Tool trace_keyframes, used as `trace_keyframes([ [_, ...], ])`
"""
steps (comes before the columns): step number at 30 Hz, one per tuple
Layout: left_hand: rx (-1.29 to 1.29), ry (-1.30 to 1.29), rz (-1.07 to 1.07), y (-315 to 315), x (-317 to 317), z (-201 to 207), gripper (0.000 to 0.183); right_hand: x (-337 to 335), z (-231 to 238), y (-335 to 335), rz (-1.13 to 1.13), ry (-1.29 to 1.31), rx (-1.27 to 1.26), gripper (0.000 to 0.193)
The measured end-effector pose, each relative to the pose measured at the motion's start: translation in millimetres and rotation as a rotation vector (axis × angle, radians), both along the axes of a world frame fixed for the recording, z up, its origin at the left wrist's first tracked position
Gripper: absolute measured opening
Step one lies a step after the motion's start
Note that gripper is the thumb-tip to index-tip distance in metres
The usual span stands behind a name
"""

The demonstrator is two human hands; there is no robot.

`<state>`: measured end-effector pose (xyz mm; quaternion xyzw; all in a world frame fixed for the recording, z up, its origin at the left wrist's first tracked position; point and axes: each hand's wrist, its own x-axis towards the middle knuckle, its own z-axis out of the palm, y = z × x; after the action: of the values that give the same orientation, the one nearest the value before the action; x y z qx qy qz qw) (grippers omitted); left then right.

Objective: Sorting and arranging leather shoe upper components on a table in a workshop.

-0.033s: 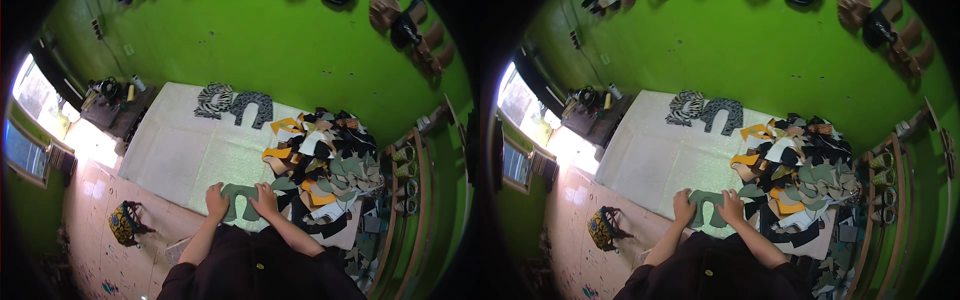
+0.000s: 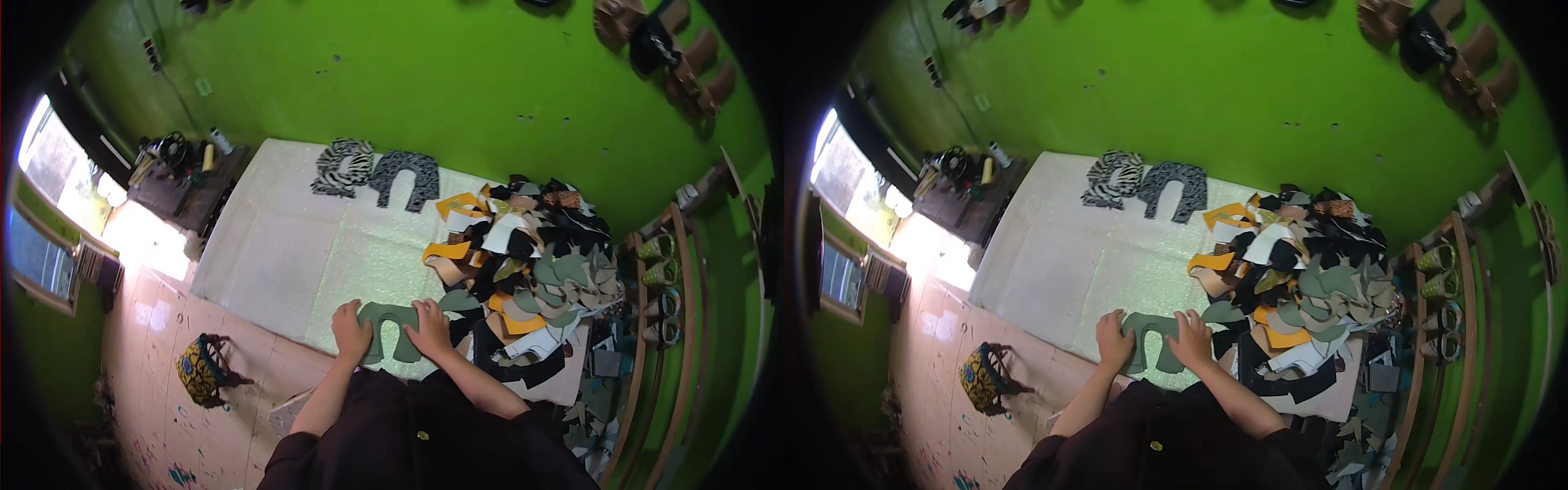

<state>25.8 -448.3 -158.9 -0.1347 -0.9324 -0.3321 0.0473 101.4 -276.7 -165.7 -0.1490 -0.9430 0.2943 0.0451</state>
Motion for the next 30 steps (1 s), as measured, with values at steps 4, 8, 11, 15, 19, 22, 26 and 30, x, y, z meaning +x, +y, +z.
trace_keyframes([
  [4, 0.145, 0.021, -0.084, 30, 4, 17, 0.047, 14, 33, 17, 0.027, 0.252, 0.037, 0.038],
  [8, 0.244, 0.149, -0.277, 81, 14, 50, 0.041, 35, 64, 48, 0.015, 0.458, -0.181, 0.023],
  [11, 0.294, 0.225, -0.385, 117, 26, 55, 0.040, 55, 86, 83, 0.011, 0.537, 0.093, 0.016],
  [15, 0.319, 0.260, -0.493, 158, 47, 67, 0.035, 86, 109, 145, -0.255, 0.539, 0.417, 0.022],
  [19, 0.367, 0.261, -0.567, 187, 61, 75, 0.031, 115, 134, 194, -0.426, 0.250, 0.570, 0.021],
  [22, 0.392, 0.299, -0.616, 202, 65, 82, 0.030, 130, 140, 220, -0.327, 0.264, 0.476, 0.011],
  [26, 0.473, 0.258, -0.777, 222, 61, 90, 0.027, 133, 155, 247, -0.527, 0.479, -0.377, 0.014],
  [30, 0.617, 0.018, -0.973, 241, 64, 117, 0.040, 127, 181, 243, -0.434, 0.713, -0.745, 0.018],
])
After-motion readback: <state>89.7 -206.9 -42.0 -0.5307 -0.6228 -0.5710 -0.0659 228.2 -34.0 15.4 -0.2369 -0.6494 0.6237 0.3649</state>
